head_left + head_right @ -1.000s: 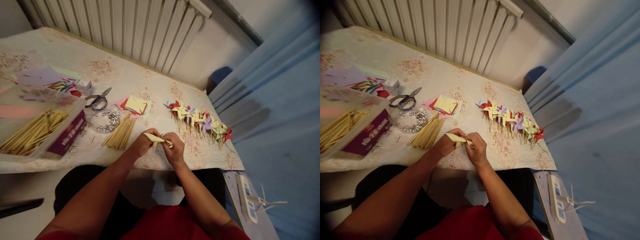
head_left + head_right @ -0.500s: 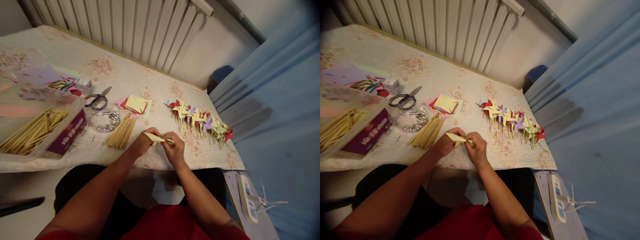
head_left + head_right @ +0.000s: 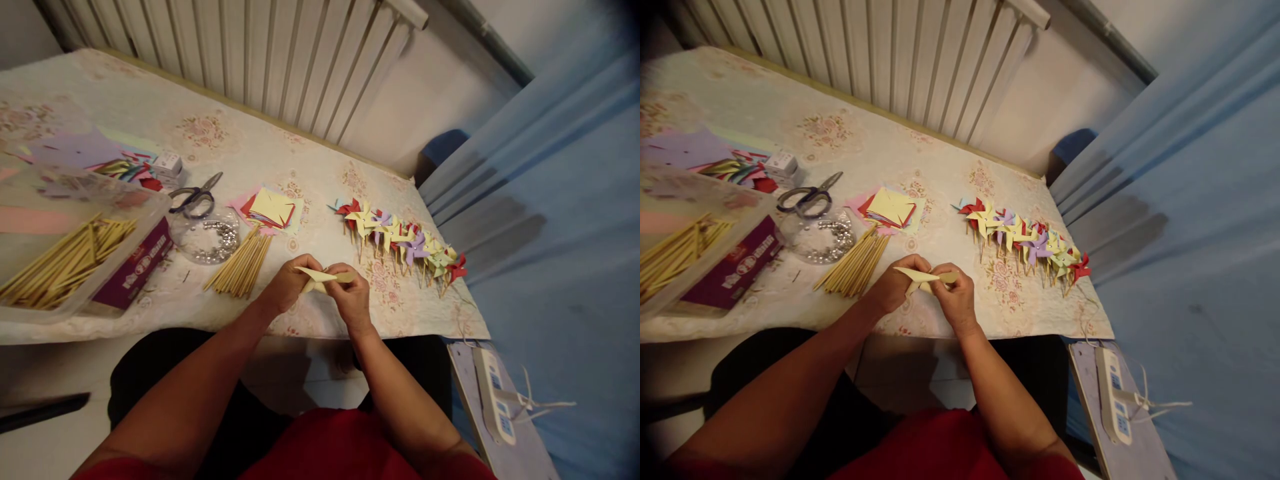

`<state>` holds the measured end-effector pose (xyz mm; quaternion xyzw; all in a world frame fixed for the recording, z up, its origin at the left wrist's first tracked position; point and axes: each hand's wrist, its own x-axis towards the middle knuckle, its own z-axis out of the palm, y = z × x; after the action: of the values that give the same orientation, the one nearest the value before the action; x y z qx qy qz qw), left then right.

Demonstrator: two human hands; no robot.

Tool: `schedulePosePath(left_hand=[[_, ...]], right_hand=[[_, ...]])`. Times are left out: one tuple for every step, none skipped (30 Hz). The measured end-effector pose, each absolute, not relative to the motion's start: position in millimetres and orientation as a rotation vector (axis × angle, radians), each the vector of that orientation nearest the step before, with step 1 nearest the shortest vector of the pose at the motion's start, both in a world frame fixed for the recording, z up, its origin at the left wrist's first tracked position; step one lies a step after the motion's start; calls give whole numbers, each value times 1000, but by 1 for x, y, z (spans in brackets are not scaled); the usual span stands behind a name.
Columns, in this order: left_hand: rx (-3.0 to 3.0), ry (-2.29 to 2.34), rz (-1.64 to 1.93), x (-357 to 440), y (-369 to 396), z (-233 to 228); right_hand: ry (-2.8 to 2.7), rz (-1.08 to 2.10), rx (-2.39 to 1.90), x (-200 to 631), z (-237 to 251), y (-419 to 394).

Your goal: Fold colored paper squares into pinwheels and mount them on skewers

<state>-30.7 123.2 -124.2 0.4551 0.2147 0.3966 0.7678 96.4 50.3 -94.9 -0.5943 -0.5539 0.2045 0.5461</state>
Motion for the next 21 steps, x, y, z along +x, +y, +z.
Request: schedulePosePath(left_hand=[[983, 474, 862, -31, 123, -123], [977, 484, 861, -30, 122, -122], [975, 495, 858, -30, 122, -120], [975, 508, 855, -30, 121, -119], [978, 518, 849, -30, 121, -119], [981, 529, 844, -29, 120, -118], [982, 538, 840, -29, 120, -118], [981, 545, 837, -28, 120, -118], [979, 550, 835, -28, 120, -118], [977, 552, 836, -27, 120, -119], [981, 552, 838, -27, 121, -119], [988, 553, 844, -26, 121, -120], [994, 552, 852, -26, 121, -120], [996, 555, 863, -25, 121, -120], [994, 558, 872, -25, 121, -120], [991, 562, 878, -25, 120, -120], [988, 566, 880, -25, 120, -120], [988, 569, 880, -25, 120, -120], [997, 569, 878, -24, 120, -120], [1011, 566, 876, -24, 120, -121], [1027, 561, 875, -24, 120, -121]], right_hand=[[-1293, 504, -1411, 97, -96, 50], [-1272, 521, -1415, 97, -97, 51], [-1251, 536, -1420, 97, -97, 51], [-1230, 548, -1426, 97, -98, 51], [-1210, 559, -1432, 96, -99, 52], [-1192, 567, -1439, 96, -99, 52], [-1176, 574, -1445, 96, -100, 53], [-1162, 579, -1452, 95, -101, 53], [-1151, 583, -1459, 95, -101, 53], [-1140, 586, -1465, 95, -102, 54], [-1127, 592, -1471, 95, -103, 54], [-1109, 598, -1474, 95, -104, 54], [-1089, 605, -1478, 95, -105, 55], [-1067, 612, -1480, 95, -106, 55], [-1046, 620, -1481, 95, -107, 55], [-1027, 627, -1481, 95, -108, 56], [-1010, 635, -1478, 95, -109, 56], [-991, 648, -1473, 95, -111, 56], [-966, 666, -1464, 95, -112, 57], [-934, 687, -1454, 95, -114, 58], [-900, 709, -1441, 94, -116, 58]])
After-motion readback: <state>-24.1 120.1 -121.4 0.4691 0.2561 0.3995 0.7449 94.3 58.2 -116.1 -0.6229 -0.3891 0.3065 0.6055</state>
